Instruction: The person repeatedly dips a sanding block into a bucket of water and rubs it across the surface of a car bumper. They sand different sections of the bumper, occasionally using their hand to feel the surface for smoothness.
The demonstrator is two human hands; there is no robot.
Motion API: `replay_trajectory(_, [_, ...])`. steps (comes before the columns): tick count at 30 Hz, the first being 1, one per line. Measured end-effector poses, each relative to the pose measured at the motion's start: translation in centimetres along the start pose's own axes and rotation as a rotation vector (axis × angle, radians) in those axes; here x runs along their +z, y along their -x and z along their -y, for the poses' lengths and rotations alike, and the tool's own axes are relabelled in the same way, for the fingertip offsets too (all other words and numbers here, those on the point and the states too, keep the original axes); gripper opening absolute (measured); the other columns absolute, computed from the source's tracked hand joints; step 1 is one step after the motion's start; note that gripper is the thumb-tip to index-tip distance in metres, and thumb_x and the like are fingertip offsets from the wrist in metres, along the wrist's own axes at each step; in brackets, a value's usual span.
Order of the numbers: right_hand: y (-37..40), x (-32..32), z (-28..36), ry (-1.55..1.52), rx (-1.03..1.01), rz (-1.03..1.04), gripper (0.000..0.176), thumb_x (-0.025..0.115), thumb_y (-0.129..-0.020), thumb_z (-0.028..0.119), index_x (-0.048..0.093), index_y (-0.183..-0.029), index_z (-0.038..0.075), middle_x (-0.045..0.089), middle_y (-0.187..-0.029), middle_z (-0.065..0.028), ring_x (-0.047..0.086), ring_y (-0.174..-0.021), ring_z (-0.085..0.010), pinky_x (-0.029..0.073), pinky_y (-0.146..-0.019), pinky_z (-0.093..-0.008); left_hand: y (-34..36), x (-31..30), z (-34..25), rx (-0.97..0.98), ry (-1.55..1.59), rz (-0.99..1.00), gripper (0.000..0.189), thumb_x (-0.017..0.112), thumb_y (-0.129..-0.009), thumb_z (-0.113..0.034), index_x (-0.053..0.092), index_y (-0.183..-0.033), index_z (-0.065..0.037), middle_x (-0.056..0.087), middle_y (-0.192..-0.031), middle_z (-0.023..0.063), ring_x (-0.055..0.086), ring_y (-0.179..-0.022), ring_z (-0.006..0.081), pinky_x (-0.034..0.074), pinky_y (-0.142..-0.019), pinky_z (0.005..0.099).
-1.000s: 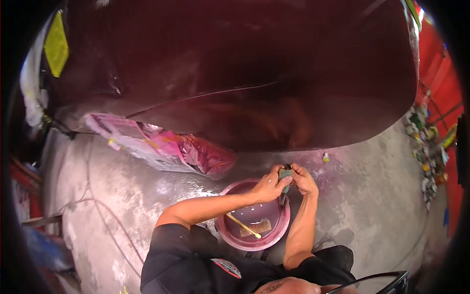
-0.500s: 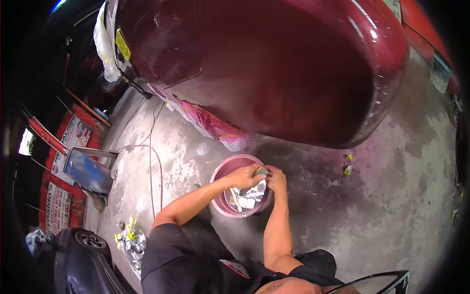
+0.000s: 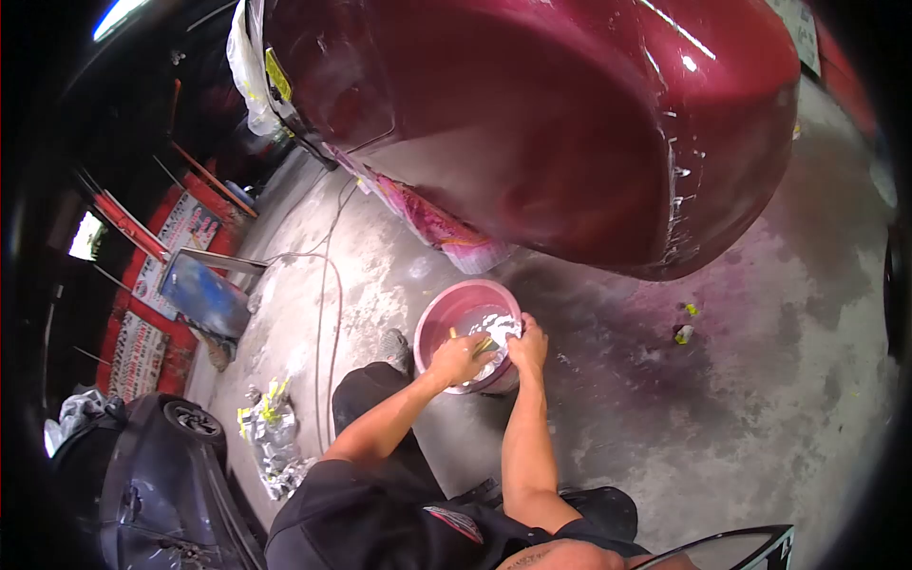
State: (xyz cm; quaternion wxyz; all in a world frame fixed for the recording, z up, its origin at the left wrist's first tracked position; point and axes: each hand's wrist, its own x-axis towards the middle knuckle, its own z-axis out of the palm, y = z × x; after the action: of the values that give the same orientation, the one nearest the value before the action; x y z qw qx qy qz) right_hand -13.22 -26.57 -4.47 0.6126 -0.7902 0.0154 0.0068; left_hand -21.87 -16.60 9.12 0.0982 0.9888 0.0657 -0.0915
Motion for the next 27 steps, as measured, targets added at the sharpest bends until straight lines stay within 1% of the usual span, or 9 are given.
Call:
replay_trajectory(3, [0.3, 1.3, -0.9, -0.019, -0.018, -0.052, 0.054, 0.072, -0.073, 0.012, 0.066, -0.126, 0.003, 0.072, -0.105, -0.0222, 0.07, -0.1, -0.0367, 0.054, -0.09, -0.0423, 1.7, 1.2, 0.7, -0.003, -0.006, -0.09, 0.048, 0.067, -0.09, -0.045, 0.066, -0.126, -0.012, 0.071, -0.104, 0.021, 0.067, -0.099, 0.0416, 0.053, -0.085, 0.0506])
replay_trajectory(6, [-0.5, -0.1, -0.1, -0.113, 0.131, 0.028, 0.053, 0.071, -0.071, 0.01, 0.067, -0.123, 0.002, 0.072, -0.108, -0.0227, 0.071, -0.101, -0.0347, 0.054, -0.09, -0.0396, 0.6, 1.1, 0.3, 0.004, -0.03, -0.167, 0.05, 0.068, -0.089, -0.045, 0.066, -0.128, -0.013, 0.072, -0.102, 0.0204, 0.068, -0.096, 0.0412, 0.053, -0.083, 0.0505])
replay_trajectory(8, [-0.5, -1.4, 1.1, -0.143, 0.287, 0.15, 0.055, 0.067, -0.071, 0.012, 0.065, -0.126, 0.008, 0.071, -0.112, -0.0203, 0.066, -0.109, -0.0394, 0.05, -0.098, -0.0452, -0.3, 1.2, 0.3, -0.135, 0.017, -0.162, 0.05, 0.067, -0.089, -0.048, 0.068, -0.126, -0.014, 0.072, -0.101, 0.0214, 0.07, -0.093, 0.0401, 0.054, -0.08, 0.0499])
replay_trajectory(11, [-0.1, -2.7, 1.9, -0.064, 0.338, 0.169, 0.055, 0.067, -0.069, 0.015, 0.065, -0.123, 0.007, 0.072, -0.109, -0.0216, 0.068, -0.106, -0.0402, 0.052, -0.094, -0.0455, -1.4, 1.2, 1.1, -0.199, 0.065, -0.131, 0.05, 0.066, -0.089, -0.051, 0.07, -0.123, -0.015, 0.072, -0.098, 0.0222, 0.071, -0.09, 0.0395, 0.055, -0.078, 0.0502])
replay_trajectory(15, [1.1, -2.6, 3.2, 0.066, 0.279, 0.075, 0.054, 0.064, -0.072, 0.018, 0.063, -0.125, 0.005, 0.069, -0.114, -0.0258, 0.065, -0.111, -0.0429, 0.05, -0.096, -0.0474, -3.0, 2.5, 3.4, -0.181, 0.137, -0.187, 0.046, 0.067, -0.089, -0.05, 0.072, -0.117, -0.014, 0.073, -0.097, 0.0208, 0.07, -0.091, 0.0406, 0.055, -0.08, 0.0506])
replay_trajectory(19, [1.3, -1.6, 2.7, 0.111, 0.234, 0.017, 0.046, 0.064, -0.079, 0.025, 0.065, -0.119, 0.003, 0.068, -0.113, -0.0275, 0.065, -0.107, -0.0449, 0.051, -0.093, -0.0497, -3.2, 5.0, 5.1, -0.168, 0.217, -0.128, 0.041, 0.068, -0.088, -0.047, 0.072, -0.111, -0.013, 0.072, -0.099, 0.0205, 0.07, -0.092, 0.0395, 0.055, -0.079, 0.0506])
replay_trajectory(21, [1.2, 0.0, 1.1, 0.164, 0.163, -0.093, 0.041, 0.065, -0.08, 0.03, 0.067, -0.111, 0.004, 0.07, -0.102, -0.0271, 0.067, -0.1, -0.0459, 0.052, -0.089, -0.0494, -2.7, 6.8, 6.4, -0.11, 0.177, -0.148, 0.037, 0.07, -0.087, -0.044, 0.072, -0.11, -0.015, 0.072, -0.097, 0.02, 0.07, -0.09, 0.0394, 0.056, -0.077, 0.0505])
replay_trajectory(24, [1.5, 0.8, 0.7, 0.241, 0.176, -0.181, 0.04, 0.065, -0.081, 0.03, 0.067, -0.111, 0.004, 0.071, -0.102, -0.0262, 0.067, -0.099, -0.0458, 0.052, -0.089, -0.0494, -2.0, 8.4, 8.1, -0.073, 0.192, -0.207, 0.037, 0.072, -0.086, -0.039, 0.071, -0.112, -0.013, 0.071, -0.094, 0.02, 0.07, -0.085, 0.04, 0.056, -0.074, 0.0514])
replay_trajectory(27, [1.3, 0.3, 1.5, 0.205, 0.231, -0.124, 0.038, 0.065, -0.081, 0.028, 0.067, -0.111, 0.005, 0.071, -0.1, -0.0248, 0.068, -0.099, -0.0448, 0.052, -0.089, -0.0487, -2.0, 7.9, 7.7, -0.074, 0.259, -0.311, 0.04, 0.073, -0.085, -0.04, 0.071, -0.115, -0.012, 0.071, -0.094, 0.0212, 0.07, -0.087, 0.0407, 0.056, -0.075, 0.0506])
